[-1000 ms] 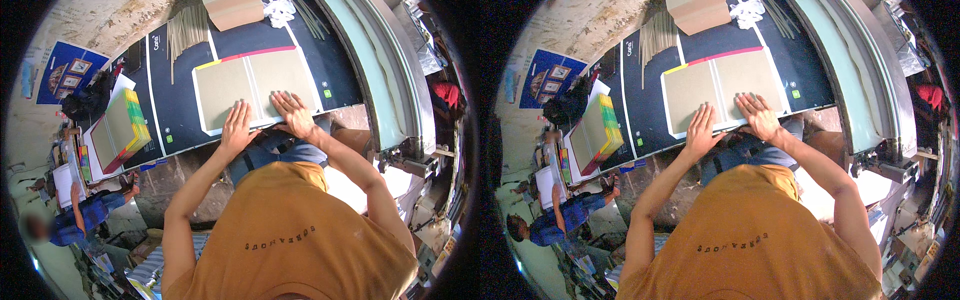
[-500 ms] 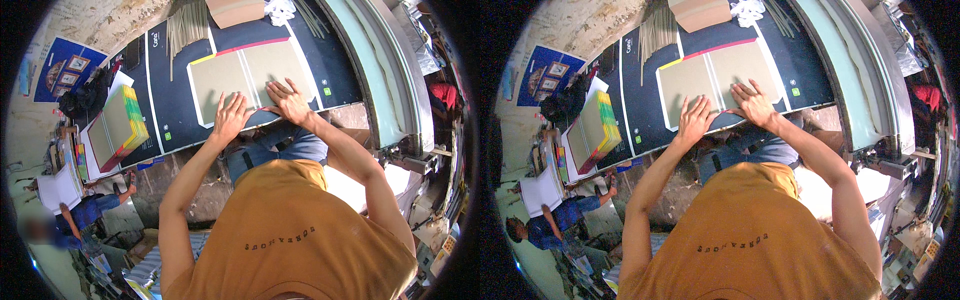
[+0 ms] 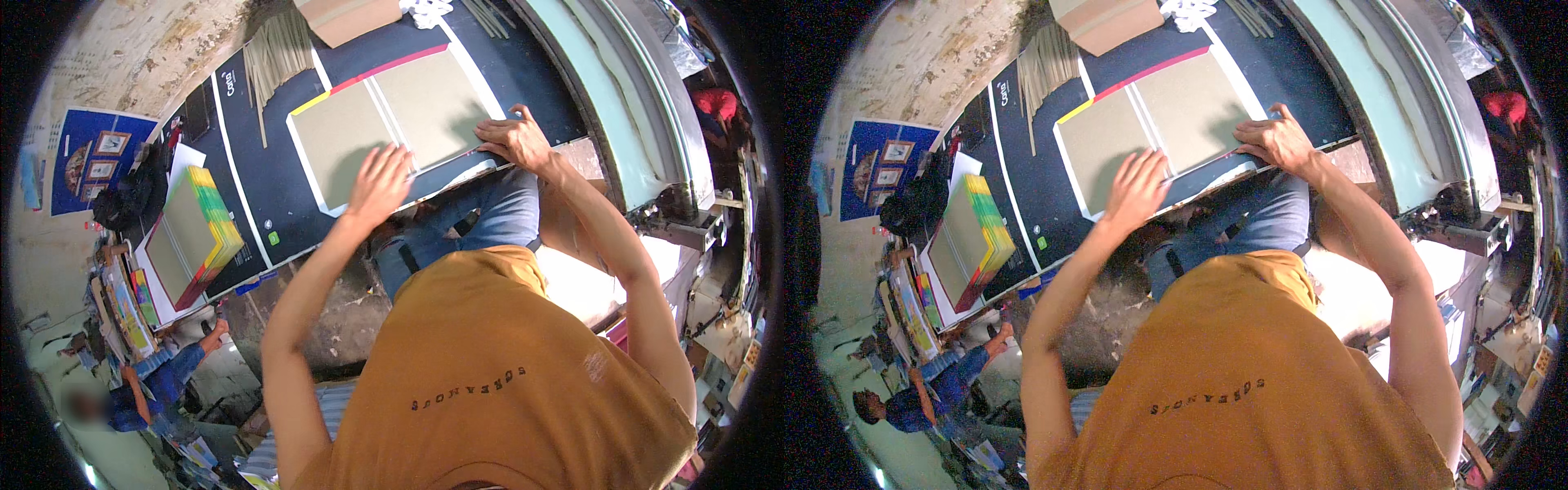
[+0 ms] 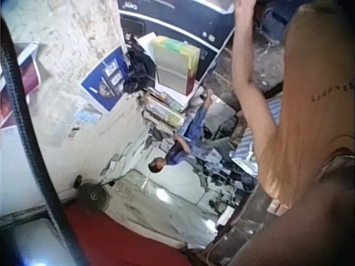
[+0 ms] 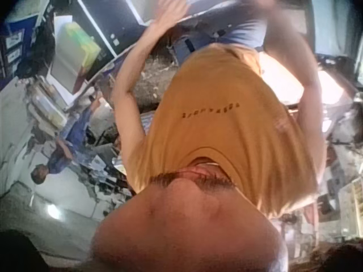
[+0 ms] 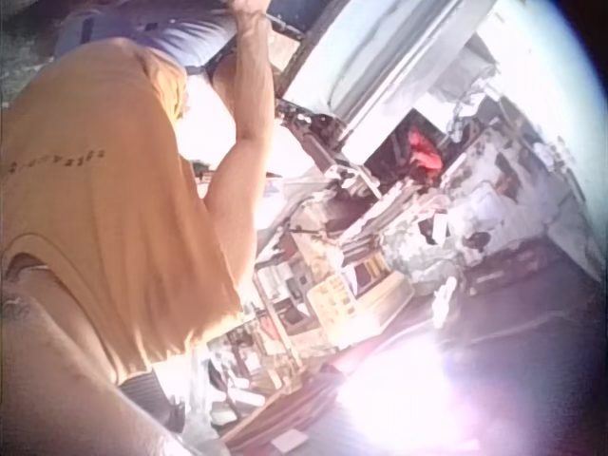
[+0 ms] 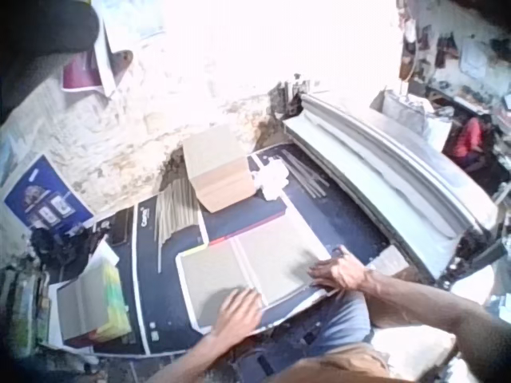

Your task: The person assembles cardboard folders by hand, aligning flat cardboard sheets onto a larger paper cover and smoothing them down to ensure a secure bond.

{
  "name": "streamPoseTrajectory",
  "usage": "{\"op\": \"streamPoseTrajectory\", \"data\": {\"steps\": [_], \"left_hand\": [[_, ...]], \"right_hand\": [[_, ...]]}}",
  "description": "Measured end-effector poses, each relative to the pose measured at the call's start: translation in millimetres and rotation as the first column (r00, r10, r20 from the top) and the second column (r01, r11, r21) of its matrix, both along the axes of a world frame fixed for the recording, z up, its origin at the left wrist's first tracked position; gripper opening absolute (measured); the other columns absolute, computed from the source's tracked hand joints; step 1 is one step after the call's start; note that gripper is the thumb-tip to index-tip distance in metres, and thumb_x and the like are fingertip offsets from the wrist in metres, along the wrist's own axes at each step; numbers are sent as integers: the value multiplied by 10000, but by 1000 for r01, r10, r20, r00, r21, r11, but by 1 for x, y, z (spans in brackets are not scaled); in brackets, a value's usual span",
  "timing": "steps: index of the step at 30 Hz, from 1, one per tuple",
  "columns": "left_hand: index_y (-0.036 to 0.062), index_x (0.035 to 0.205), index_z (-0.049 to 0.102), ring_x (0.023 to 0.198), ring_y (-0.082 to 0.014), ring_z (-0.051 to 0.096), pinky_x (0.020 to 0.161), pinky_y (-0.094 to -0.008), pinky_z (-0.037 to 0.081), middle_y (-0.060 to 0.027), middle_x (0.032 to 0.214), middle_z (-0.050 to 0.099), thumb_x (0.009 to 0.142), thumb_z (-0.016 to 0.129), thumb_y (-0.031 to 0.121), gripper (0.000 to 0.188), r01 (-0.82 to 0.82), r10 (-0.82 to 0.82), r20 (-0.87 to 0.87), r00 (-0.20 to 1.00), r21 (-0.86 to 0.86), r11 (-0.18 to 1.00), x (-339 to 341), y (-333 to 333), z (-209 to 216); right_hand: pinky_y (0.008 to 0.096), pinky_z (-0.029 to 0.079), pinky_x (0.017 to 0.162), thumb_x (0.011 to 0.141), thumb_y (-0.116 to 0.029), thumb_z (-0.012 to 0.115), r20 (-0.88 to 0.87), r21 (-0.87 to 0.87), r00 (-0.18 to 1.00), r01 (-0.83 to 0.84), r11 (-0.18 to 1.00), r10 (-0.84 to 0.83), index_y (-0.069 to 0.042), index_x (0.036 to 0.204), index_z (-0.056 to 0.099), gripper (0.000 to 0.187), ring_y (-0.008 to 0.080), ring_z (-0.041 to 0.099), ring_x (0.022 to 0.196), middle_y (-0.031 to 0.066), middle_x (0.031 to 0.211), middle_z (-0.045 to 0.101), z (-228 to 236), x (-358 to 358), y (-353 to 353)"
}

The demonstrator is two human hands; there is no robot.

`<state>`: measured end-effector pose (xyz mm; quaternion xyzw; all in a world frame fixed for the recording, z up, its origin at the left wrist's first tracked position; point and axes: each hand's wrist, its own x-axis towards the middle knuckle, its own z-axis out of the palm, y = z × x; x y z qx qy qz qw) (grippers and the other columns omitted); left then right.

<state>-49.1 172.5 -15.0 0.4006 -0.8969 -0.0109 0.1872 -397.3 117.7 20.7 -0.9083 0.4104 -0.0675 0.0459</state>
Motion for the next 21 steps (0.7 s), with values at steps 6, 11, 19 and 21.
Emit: {"op": "streamPoseTrajectory", "data": {"steps": [6, 11, 19, 21], "left_hand": [[-30, 1468, 487, 1503, -382, 360, 1239, -555, 264, -237, 1568, 440, 999, 586, 396, 641, -223, 218, 64, 974, 93, 970, -91, -25, -11], [-42, 1386, 537, 1434, -381, 435, 1228, -563, 275, -243, 1493, 497, 995, 573, 310, 527, -205, 196, 95, 976, 95, 974, -104, -38, 6], [26, 1014, 566, 1100, -352, 554, 1183, -582, 321, -175, 1121, 571, 907, 631, 169, 190, -183, 180, 38, 983, 79, 980, -107, -62, 3], [35, 1008, 572, 1055, -346, 548, 1108, -564, 368, -165, 1068, 559, 901, 639, 173, 187, -166, 163, 31, 986, 161, 973, -103, -65, 6]], "right_hand": [[508, 405, 1057, 998, -342, 629, -5, -62, 1000, -1, 998, 0, -180, 1279, 674, 327, 143, 668, 1178, 16, 1307, 701, 1, 13, 8], [446, 387, 1189, 871, -108, 591, 215, -125, 963, 189, 974, -159, -1, 1368, 584, 508, 307, 558, 1376, 158, 1445, 604, -29, 61, 38], [448, 348, 1220, 960, -189, 534, 244, -37, 947, 223, 974, -208, 4, 1473, 492, 550, 317, 457, 1465, 183, 1552, 501, -37, 73, -21], [462, 339, 1223, 969, -188, 528, 261, -1, 944, 208, 978, -201, 7, 1485, 477, 554, 322, 449, 1470, 191, 1565, 484, -33, 74, -29]]}}
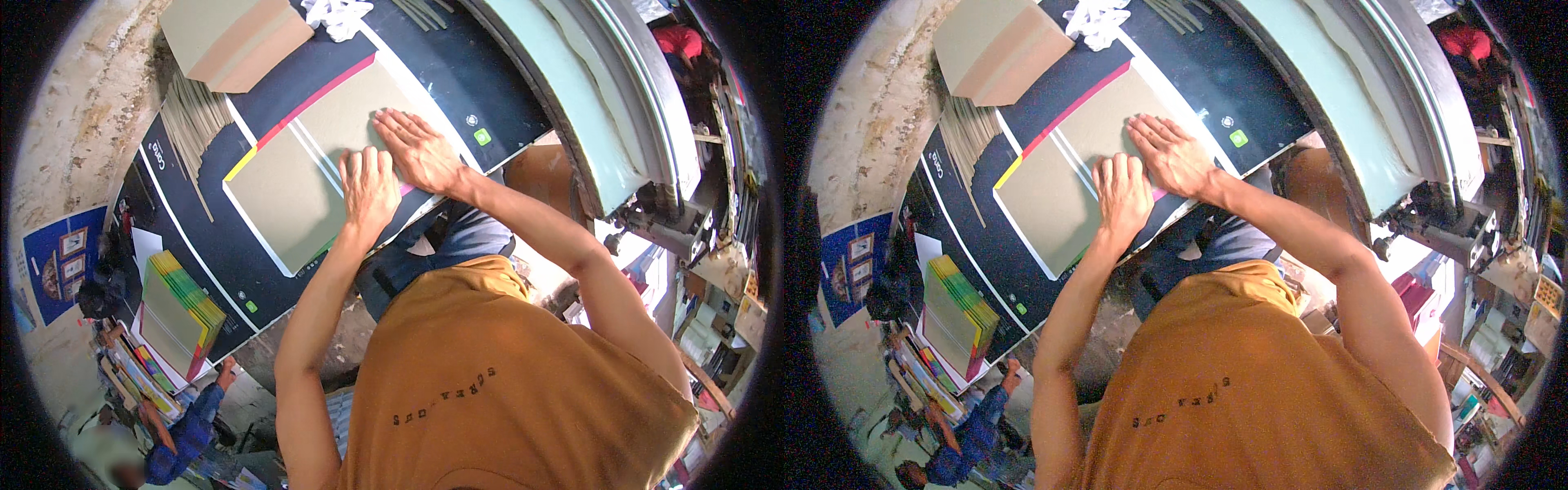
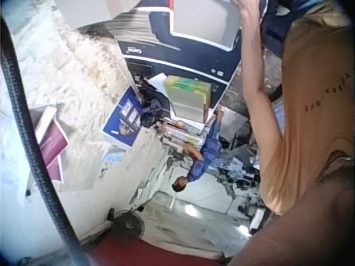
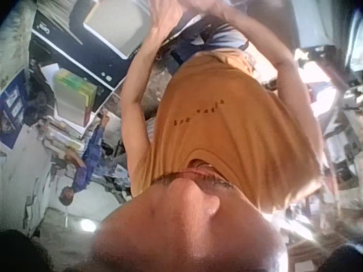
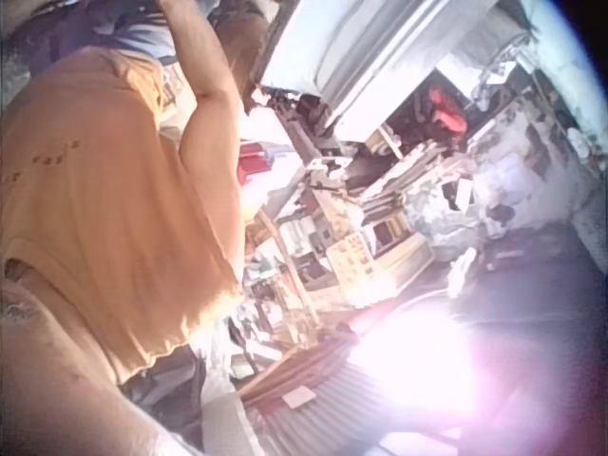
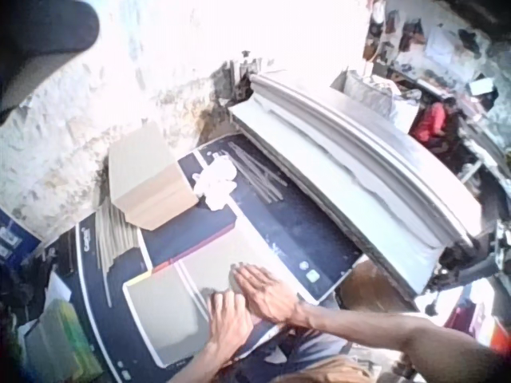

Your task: The person assembles cardboard folders by hand, aligning flat cardboard sheets onto a larger paper cover and smoothing them down to ensure a secure bond.

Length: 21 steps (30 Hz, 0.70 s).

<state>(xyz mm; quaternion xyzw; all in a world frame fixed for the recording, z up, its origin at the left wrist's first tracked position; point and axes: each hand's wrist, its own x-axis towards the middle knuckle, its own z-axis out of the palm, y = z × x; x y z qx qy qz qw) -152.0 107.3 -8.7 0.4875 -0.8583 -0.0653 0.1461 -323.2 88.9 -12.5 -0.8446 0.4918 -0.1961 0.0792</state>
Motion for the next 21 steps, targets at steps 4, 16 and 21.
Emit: {"op": "streamPoseTrajectory", "data": {"steps": [4, 16, 21], "left_hand": [[74, 974, 601, 975, -309, 560, 1019, -522, 373, -115, 968, 560, 934, 634, 177, 115, -41, 19, -174, 985, -121, 992, 4, -10, -5], [-84, 1542, 353, 1510, -446, 312, 1219, -606, 255, -262, 1631, 327, 998, 591, 466, 809, -191, 183, 67, 981, 132, 973, 94, 66, 15], [-78, 1529, 393, 1518, -433, 310, 1229, -580, 260, -258, 1632, 330, 1022, 547, 407, 718, -182, 167, 112, 980, 142, 973, 98, 68, 12]], "right_hand": [[486, 335, 1220, 984, -206, 505, 5, 41, 1000, 17, 999, -17, -9, 1490, 470, 544, 317, 428, 1483, 151, 1589, 462, 5, 4, -11], [506, 346, 1211, 1049, -234, 525, -50, -33, 988, 145, 989, -146, -30, 1522, 449, 520, 337, 419, 1485, 155, 1589, 459, -10, 26, 5], [517, 276, 1237, 1030, -477, 514, -118, 12, 986, 118, 993, -115, 13, 1570, 359, 746, 339, 322, 1538, 184, 1647, 358, -7, 68, 34]]}}
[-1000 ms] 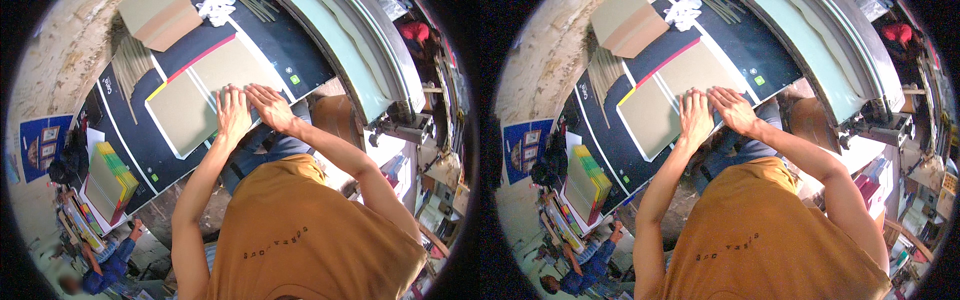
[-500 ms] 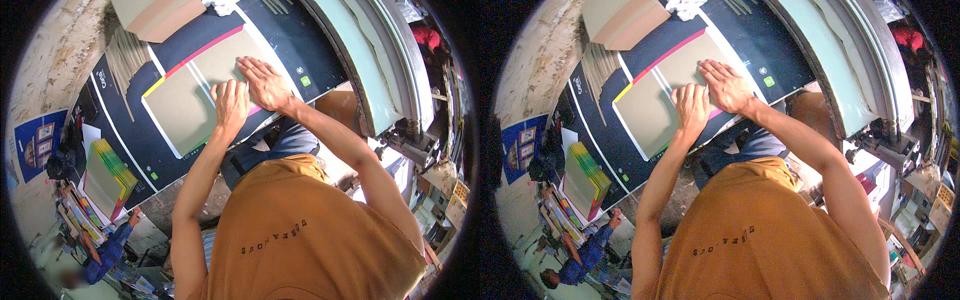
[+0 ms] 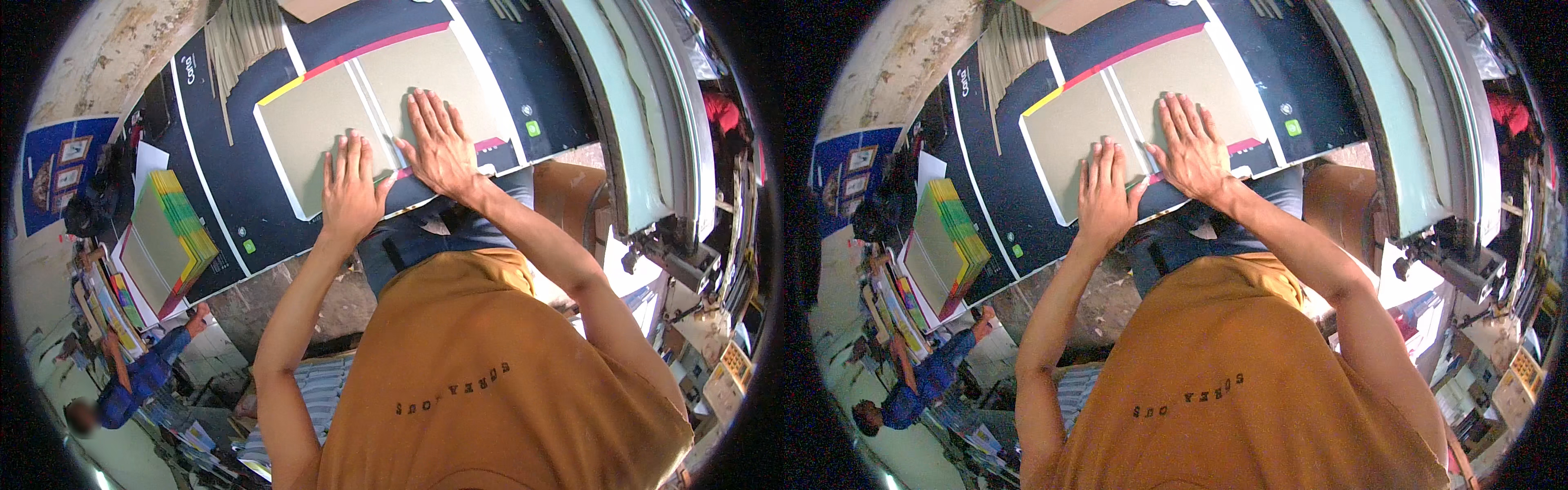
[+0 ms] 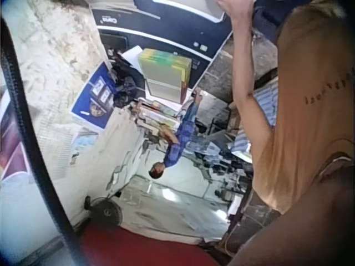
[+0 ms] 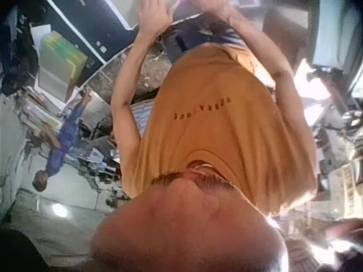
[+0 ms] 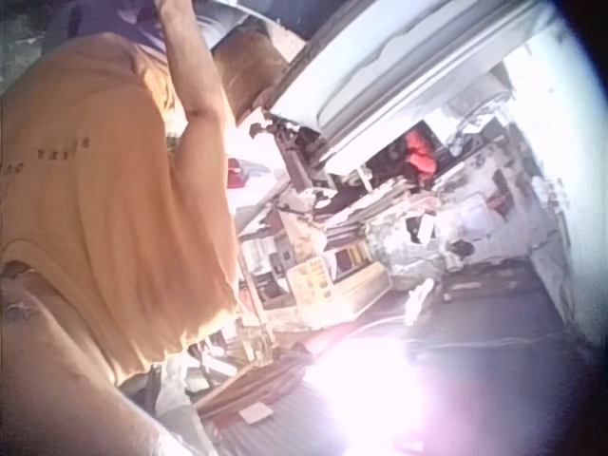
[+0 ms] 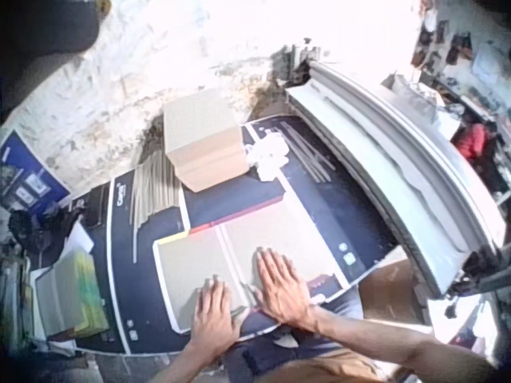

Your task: The person assembles cardboard folders by hand, aligning flat cardboard sheets onto a larger paper cover and smoothing them down to ensure a secure bond.

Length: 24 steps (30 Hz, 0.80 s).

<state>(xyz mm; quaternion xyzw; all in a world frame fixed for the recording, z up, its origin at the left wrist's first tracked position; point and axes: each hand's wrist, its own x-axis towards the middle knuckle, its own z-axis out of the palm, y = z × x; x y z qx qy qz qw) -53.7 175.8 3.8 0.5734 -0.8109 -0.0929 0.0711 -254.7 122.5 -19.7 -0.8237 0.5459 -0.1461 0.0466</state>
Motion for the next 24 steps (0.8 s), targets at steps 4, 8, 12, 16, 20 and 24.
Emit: {"op": "streamPoseTrajectory", "data": {"steps": [4, 8, 12, 16, 20, 24], "left_hand": [[-71, 1434, 494, 1453, -439, 384, 1222, -575, 279, -257, 1536, 434, 993, 579, 328, 601, -8, 9, 15, 1000, -33, 999, 0, -10, -5], [-62, 1349, 544, 1433, -438, 403, 1210, -565, 301, -242, 1475, 478, 965, 615, 274, 515, -29, 30, -16, 999, 19, 999, 0, -22, -10], [-48, 1297, 568, 1428, -464, 396, 1200, -567, 313, -245, 1448, 488, 957, 613, 213, 431, -64, 56, -152, 987, -48, 997, 24, -23, -19], [-39, 1272, 581, 1422, -483, 397, 1192, -579, 319, -249, 1447, 486, 979, 597, 188, 370, -75, 62, -126, 990, -100, 992, 56, -21, -18], [-24, 1217, 602, 1396, -471, 434, 1163, -557, 359, -244, 1415, 504, 998, 588, 186, 304, -61, 46, -121, 992, -121, 991, 63, -25, -25], [-14, 1214, 594, 1366, -465, 454, 1141, -539, 378, -242, 1389, 514, 1003, 589, 197, 299, -69, 50, -173, 984, -100, 993, 62, -21, -23]], "right_hand": [[545, 230, 1246, 1019, -501, 516, 45, 28, 999, 18, 999, -19, 5, 1586, 340, 781, 353, 293, 1547, 185, 1659, 334, 2, 16, -14], [565, 200, 1249, 1003, -521, 524, 70, 36, 997, 13, 999, -16, -9, 1597, 330, 807, 360, 270, 1554, 181, 1668, 319, 0, 25, -25], [555, 205, 1250, 993, -544, 535, 73, 98, 997, -41, 994, 34, -45, 1603, 338, 812, 355, 307, 1541, 159, 1660, 346, 1, 10, -31], [543, 237, 1242, 980, -570, 561, 18, 40, 1000, -23, 999, 22, -56, 1603, 337, 838, 345, 347, 1525, 139, 1655, 364, 4, -24, -46], [560, 255, 1226, 985, -560, 566, 8, 43, 1000, -1, 999, 0, -54, 1592, 359, 817, 347, 343, 1523, 142, 1640, 387, 6, -21, -44], [549, 282, 1211, 1006, -522, 549, -30, -1, 1000, 1, 1000, -1, -47, 1563, 409, 746, 339, 376, 1497, 142, 1614, 420, 5, -21, -42]]}}
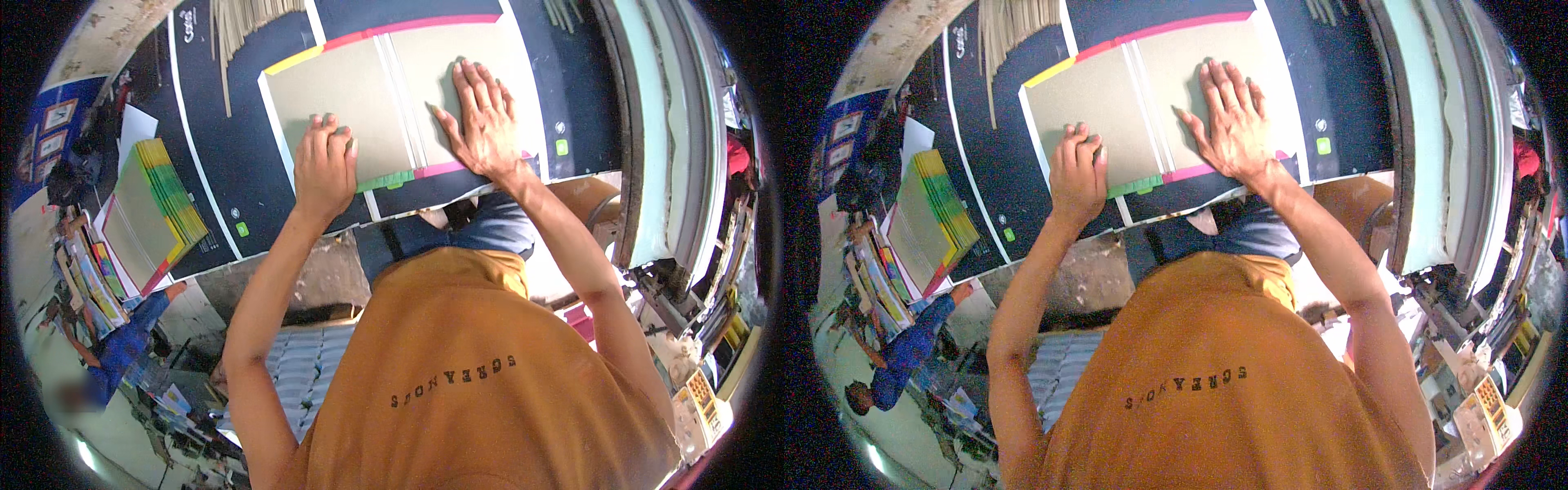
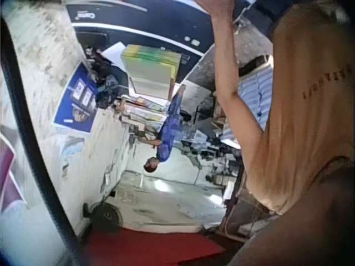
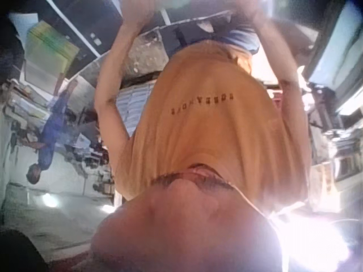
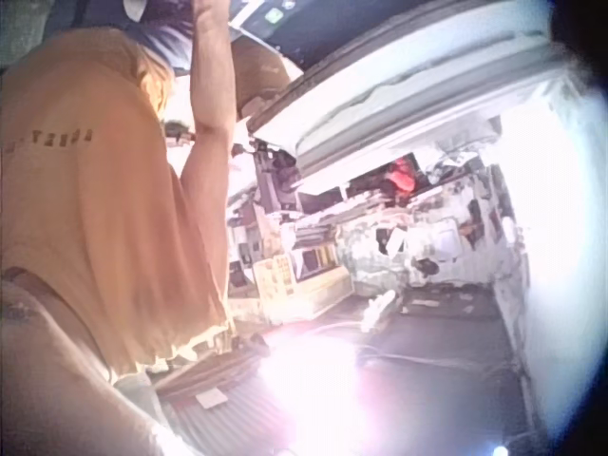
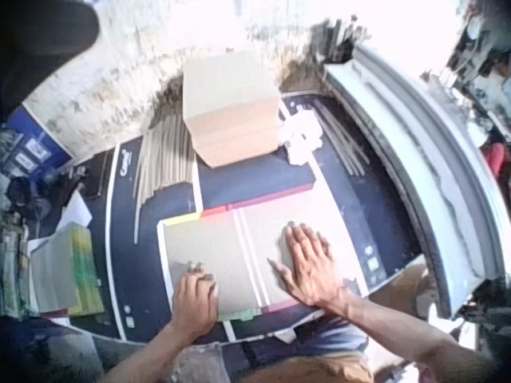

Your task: The person assembles cardboard folders by hand, aligning flat cardboard sheets onto a larger paper cover and smoothing them down to ensure a secure bond.

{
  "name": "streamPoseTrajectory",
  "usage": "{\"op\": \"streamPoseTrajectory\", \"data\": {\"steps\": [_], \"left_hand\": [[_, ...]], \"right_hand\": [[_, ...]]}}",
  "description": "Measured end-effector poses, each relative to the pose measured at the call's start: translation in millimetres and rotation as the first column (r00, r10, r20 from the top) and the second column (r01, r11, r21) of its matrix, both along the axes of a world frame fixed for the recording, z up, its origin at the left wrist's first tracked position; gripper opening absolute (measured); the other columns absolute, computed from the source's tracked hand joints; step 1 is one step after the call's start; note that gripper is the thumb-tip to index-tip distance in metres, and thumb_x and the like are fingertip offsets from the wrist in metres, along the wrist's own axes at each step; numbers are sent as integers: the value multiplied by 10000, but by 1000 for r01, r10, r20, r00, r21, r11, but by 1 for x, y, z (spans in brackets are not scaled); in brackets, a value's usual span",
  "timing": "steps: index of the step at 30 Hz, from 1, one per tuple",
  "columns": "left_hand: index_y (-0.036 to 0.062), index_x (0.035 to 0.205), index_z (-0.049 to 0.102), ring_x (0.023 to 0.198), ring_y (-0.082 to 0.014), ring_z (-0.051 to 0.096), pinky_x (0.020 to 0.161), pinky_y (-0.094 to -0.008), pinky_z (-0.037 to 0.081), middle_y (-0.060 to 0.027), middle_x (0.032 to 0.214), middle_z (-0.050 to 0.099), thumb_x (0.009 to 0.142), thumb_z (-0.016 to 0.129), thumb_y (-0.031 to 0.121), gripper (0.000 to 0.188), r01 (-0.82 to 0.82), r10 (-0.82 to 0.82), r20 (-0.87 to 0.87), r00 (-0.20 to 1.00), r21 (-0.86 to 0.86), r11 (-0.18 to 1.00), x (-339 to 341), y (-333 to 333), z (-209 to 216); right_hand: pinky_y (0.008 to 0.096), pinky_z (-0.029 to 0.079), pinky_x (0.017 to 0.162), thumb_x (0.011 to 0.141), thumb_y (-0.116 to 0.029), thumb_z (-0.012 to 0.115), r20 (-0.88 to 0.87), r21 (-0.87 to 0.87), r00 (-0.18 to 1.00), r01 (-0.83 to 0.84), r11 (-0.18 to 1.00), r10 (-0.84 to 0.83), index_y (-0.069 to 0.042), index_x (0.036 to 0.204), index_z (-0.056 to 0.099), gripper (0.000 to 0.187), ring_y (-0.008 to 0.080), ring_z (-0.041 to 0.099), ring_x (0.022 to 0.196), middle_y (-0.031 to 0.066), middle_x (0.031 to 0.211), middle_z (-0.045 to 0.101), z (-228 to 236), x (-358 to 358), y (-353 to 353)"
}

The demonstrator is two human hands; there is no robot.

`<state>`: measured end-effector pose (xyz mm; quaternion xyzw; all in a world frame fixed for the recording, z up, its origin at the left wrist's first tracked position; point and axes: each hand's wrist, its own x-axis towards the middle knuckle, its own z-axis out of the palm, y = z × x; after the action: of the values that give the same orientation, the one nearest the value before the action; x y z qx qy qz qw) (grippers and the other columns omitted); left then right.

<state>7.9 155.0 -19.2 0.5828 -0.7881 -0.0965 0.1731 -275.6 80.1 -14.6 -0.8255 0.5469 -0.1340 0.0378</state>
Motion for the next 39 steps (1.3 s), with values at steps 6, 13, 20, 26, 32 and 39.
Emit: {"op": "streamPoseTrajectory", "data": {"steps": [6, 13, 20, 26, 32, 39], "left_hand": [[-18, 1402, 494, 1439, -462, 372, 1185, -588, 307, -253, 1499, 427, 976, 614, 213, 500, -135, 125, -101, 987, -104, 985, -87, 2, 20], [-90, 1568, 308, 1569, -460, 156, 1255, -626, 98, -292, 1667, 227, 983, 575, 323, 764, -342, 345, 25, 938, -73, 937, -116, -20, -4], [-111, 1552, 311, 1555, -427, 243, 1268, -561, 186, -302, 1655, 257, 994, 533, 291, 723, -227, 224, -144, 964, -2, 974, -80, -14, -11], [-82, 1490, 436, 1505, -448, 332, 1234, -550, 276, -298, 1599, 361, 991, 545, 267, 619, -77, 82, 132, 988, -41, 996, -7, -5, 1], [-92, 1372, 523, 1351, -456, 469, 1173, -532, 355, -291, 1447, 496, 968, 595, 320, 581, -39, 48, 360, 932, -32, 999, -24, -17, 10], [-46, 1250, 574, 1284, -439, 502, 1140, -518, 379, -242, 1375, 524, 966, 625, 280, 435, -126, 142, 83, 986, -171, 977, -13, -13, 11]], "right_hand": [[518, 389, 1098, 1003, -299, 571, 76, -107, 996, -31, 994, 39, -38, 1392, 544, 469, 323, 496, 1369, 130, 1458, 548, -3, 4, -11], [546, 331, 1181, 1001, -354, 568, 29, -99, 999, 25, 995, -23, -11, 1504, 461, 619, 361, 416, 1468, 208, 1566, 459, -8, 22, 12], [535, 239, 1252, 1016, -519, 507, 6, 10, 1000, 16, 1000, -16, -65, 1625, 305, 786, 339, 322, 1543, 178, 1654, 359, -10, -4, 11], [528, 269, 1239, 1020, -537, 510, -7, -9, 999, -39, 999, 39, -20, 1591, 338, 789, 380, 328, 1524, 213, 1630, 371, 3, -38, 1], [528, 424, 1050, 975, -474, 630, -119, -100, 992, -60, 993, 48, -30, 1295, 569, 551, 380, 551, 1230, 199, 1302, 571, 15, -20, -26], [500, 508, 885, 855, -619, 726, -48, -103, 990, -137, 985, 133, -41, 1193, 584, 685, 365, 630, 1031, 168, 1092, 620, 17, -7, -117]]}}
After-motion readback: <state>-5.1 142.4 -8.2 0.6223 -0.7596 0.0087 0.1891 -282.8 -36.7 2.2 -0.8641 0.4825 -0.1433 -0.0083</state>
